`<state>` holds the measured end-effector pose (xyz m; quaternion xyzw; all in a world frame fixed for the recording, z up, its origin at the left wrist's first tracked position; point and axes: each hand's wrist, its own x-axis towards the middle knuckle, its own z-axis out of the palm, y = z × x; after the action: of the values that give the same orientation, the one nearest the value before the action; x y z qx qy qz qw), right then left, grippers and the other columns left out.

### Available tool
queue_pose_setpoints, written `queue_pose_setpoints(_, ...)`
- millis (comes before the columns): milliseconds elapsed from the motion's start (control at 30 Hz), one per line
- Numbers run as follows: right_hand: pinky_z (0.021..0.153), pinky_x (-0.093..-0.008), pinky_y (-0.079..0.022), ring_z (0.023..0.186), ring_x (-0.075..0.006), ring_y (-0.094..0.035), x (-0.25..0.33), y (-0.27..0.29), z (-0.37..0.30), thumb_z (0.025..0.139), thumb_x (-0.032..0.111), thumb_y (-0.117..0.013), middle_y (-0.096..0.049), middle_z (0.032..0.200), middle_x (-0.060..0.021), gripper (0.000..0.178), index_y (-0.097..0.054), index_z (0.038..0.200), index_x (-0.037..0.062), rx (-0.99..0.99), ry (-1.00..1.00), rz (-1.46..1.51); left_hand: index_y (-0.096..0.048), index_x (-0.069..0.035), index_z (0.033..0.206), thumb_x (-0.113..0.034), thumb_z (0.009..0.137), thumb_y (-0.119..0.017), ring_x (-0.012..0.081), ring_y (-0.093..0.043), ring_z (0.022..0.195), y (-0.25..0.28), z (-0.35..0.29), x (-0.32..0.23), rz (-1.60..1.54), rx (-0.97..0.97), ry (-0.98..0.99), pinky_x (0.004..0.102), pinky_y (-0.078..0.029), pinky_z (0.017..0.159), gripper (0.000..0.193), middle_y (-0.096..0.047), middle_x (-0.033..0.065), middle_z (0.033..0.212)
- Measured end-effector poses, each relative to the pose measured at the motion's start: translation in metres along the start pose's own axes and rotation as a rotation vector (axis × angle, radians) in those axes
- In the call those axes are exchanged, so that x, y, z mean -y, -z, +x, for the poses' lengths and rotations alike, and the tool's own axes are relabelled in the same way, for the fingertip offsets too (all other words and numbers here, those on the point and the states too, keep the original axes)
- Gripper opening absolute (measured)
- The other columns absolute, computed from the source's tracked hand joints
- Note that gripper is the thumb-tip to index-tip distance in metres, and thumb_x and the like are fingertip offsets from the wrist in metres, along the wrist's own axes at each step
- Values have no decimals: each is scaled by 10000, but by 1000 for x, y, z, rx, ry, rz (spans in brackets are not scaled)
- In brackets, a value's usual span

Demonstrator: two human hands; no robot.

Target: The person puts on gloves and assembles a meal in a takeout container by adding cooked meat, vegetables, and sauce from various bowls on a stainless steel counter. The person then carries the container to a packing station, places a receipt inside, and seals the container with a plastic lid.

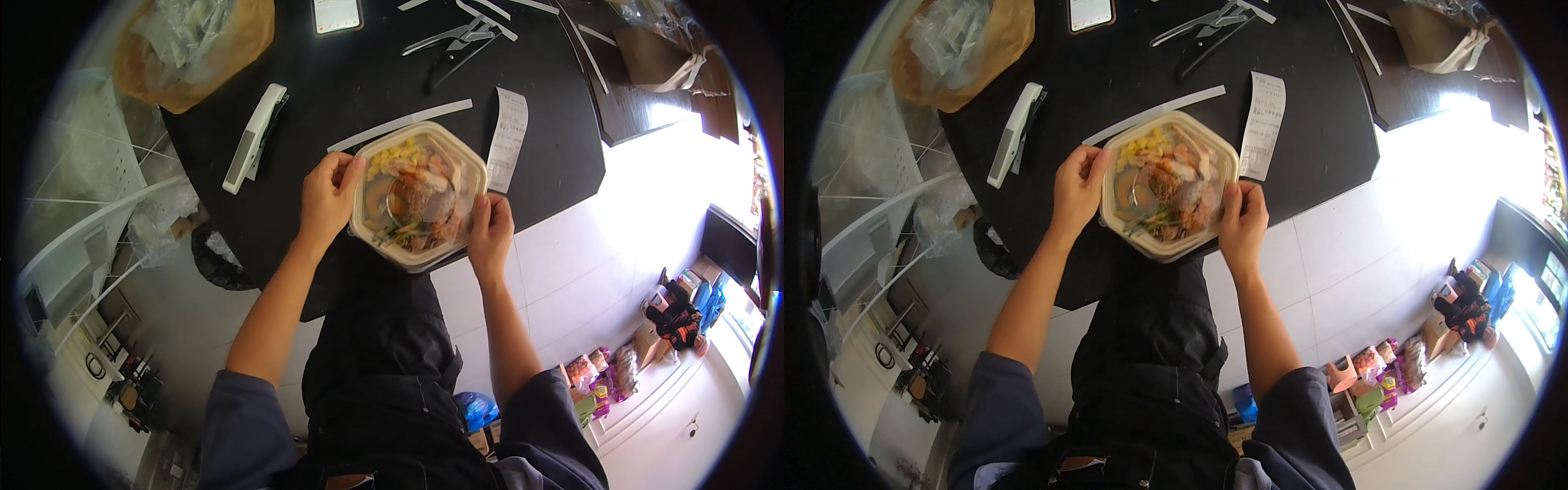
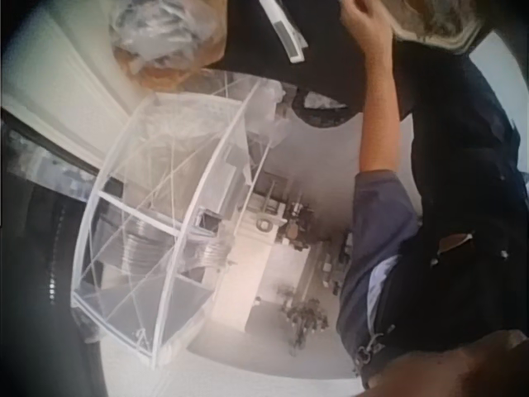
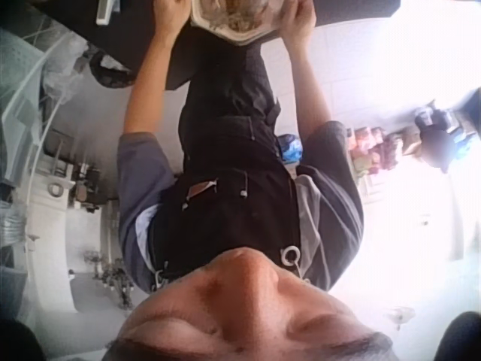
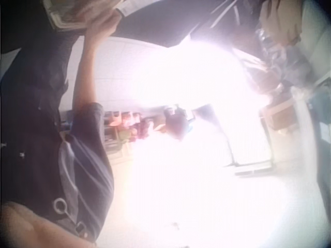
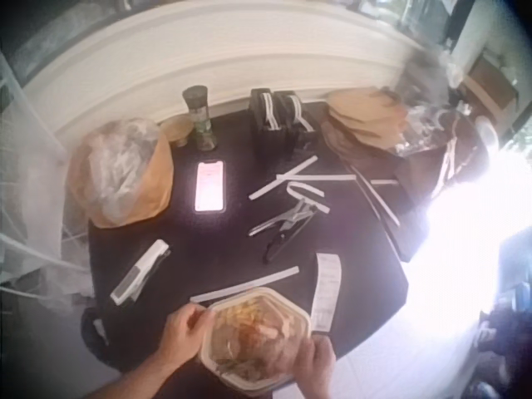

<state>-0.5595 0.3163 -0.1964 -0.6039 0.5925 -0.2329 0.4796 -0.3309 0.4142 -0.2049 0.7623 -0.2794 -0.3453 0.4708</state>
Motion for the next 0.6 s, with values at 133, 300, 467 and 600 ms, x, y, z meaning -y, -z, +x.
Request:
queue_pose_setpoints(133, 593, -252, -408, 649, -71, -433, 0, -3, -10, 1006, 266, -517, -526, 699, 7, 306, -592, 933, -22, -58, 59, 127, -555, 1, 1011, -295, 999, -527, 114, -583, 598, -1, -33, 2, -6, -56, -60, 268, -459, 555, 298, -626, 74, 739)
queue_pose_setpoints(300, 621, -386, -463, 664, -254, -612, -1, -10, -49, 1016, 282, -468, -628, 733, -156, 317, -598, 966, -3, -160, -78, -110, -509, -17, 914, -295, 1022, -479, 86, -588, 589, 1, -79, 8, -403, 94, 331, 227, -462, 520, 300, -592, 43, 703)
queue_pose_setpoints(467, 616, -427, -454, 668, -350, -590, -12, -24, -62, 1013, 237, -465, -619, 745, -190, 260, -543, 929, 4, -270, 60, -251, -496, -22, 884, -269, 1021, -487, 82, -568, 571, -6, -83, 21, -277, 16, 138, 220, -478, 531, 282, -572, 33, 686)
queue_pose_setpoints(600, 633, -392, -448, 652, -273, -554, -17, -29, -57, 1012, 210, -472, -602, 742, -166, 249, -550, 921, -8, -285, 94, -157, -498, -25, 898, -275, 1021, -487, 91, -586, 580, -7, -78, 26, -295, 16, 128, 225, -506, 552, 279, -602, 48, 721)
